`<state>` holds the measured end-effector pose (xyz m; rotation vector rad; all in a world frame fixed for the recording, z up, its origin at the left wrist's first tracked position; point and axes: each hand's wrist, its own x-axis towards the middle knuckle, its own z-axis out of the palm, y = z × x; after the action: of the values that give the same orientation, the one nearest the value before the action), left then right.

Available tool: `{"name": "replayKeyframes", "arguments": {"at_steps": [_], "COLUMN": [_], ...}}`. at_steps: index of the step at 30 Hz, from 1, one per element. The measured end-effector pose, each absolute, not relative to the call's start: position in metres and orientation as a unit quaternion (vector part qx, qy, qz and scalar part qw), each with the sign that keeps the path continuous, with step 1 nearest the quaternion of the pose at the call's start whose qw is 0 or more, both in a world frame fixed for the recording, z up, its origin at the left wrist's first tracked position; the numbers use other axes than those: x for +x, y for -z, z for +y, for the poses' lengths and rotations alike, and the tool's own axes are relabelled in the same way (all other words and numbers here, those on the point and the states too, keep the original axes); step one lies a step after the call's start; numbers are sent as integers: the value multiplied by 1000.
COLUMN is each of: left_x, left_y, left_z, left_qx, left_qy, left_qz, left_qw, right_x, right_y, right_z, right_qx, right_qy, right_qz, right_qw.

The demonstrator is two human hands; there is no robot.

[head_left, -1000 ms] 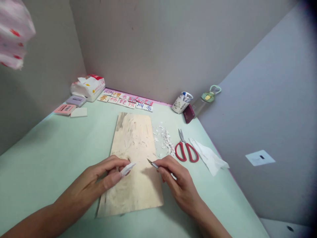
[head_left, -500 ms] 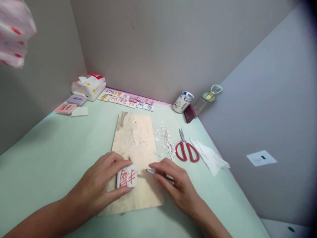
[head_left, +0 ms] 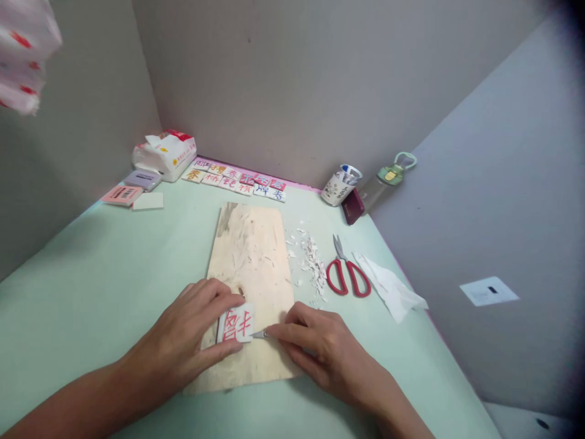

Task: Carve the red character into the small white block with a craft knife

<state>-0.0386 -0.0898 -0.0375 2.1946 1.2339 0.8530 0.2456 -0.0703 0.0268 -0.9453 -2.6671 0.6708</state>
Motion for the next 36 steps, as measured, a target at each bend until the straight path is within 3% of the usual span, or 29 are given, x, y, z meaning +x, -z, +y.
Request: {"name": "replayKeyframes", "arguments": {"at_steps": [7, 36], "left_x": [-39, -36], "left_y": [39, 37], "left_z": [-89, -88], "left_qx": [804, 821], "left_qy": [-313, -304], "left_qz": [445, 425], "left_qw": [240, 230], "right_x": [245, 243], "right_y": [-27, -13], "right_z": [-71, -69], "right_qx": [-325, -294], "right_qy": [-248, -97], "right_qz": [-905, -930], "right_qw": [119, 197]}}
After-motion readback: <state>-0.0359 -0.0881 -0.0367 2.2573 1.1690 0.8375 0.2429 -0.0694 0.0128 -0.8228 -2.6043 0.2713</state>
